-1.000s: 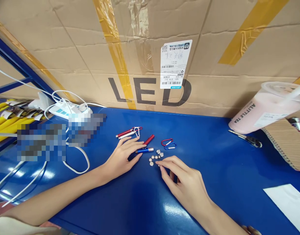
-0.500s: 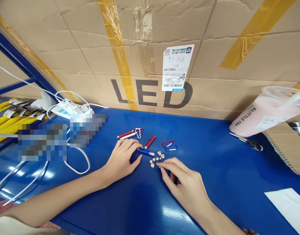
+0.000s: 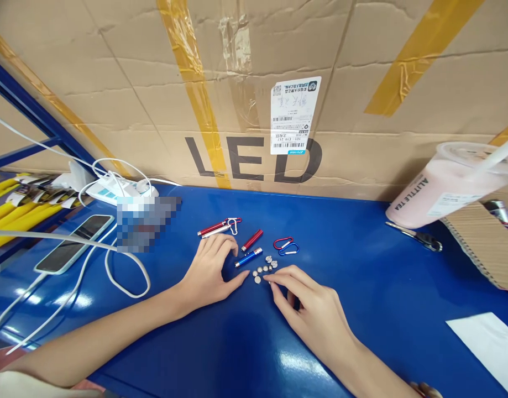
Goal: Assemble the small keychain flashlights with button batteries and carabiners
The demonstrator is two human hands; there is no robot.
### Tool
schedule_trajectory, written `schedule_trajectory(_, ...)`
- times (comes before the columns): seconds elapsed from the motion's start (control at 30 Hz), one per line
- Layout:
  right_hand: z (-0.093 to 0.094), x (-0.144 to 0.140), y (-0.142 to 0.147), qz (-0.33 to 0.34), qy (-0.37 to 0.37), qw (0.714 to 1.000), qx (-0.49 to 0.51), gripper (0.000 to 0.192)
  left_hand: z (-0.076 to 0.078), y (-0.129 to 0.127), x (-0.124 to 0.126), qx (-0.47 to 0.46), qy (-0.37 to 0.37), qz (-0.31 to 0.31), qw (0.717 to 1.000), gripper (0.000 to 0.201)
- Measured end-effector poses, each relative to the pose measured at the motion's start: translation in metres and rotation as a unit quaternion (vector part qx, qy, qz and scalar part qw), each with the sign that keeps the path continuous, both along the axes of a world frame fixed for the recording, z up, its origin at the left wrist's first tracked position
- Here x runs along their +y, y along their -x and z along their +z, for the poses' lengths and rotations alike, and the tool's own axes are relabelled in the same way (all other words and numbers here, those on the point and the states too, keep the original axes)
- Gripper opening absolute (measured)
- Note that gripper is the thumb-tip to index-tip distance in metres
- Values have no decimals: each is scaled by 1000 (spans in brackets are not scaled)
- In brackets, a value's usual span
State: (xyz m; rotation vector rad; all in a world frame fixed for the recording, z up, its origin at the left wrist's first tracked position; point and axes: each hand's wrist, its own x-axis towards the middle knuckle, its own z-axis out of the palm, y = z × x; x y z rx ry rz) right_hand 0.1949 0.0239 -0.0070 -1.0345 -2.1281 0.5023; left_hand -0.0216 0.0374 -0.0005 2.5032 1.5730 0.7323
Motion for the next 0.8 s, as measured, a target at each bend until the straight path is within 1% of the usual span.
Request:
schedule_trajectory(0.1,0,0,0,2,3,1000,-1,18,3,0,-1,20,36,-91,995,49)
schedule_trajectory(0.13,0,0,0,1,3,1000,-1,18,4,1,0,33,50,-119,991,54)
schedule_trajectory(0.2,0,0,0,0,2,1000,-1,19,3,2,1,41,73,-149,985,52)
schedule_trajectory(0.3,-1,0,0,-1,6,1000,-1,19,0,4,3,7,85,-160,983,38)
schedule_trajectory(0.37,-1,1,1,-3,10,1000,-1,19,-3,4,4,-19,83,-167,982,32)
schedule_trajectory(0.47,-3,2,-1,1,15,1000,-7,19,-5,5,5,-39,68,-179,981,30)
schedule_trajectory(0.6,-7,2,-4,11,12,1000,-22,18,-8,5,6,-41,29,-192,980,27)
schedule_trajectory(0.7,-8,3,-4,12,11,999,-28,17,-10,6,5,-42,11,-190,981,26)
schedule_trajectory(0.8,-9,3,-4,13,9,999,-35,19,-10,6,3,-46,3,-172,984,25)
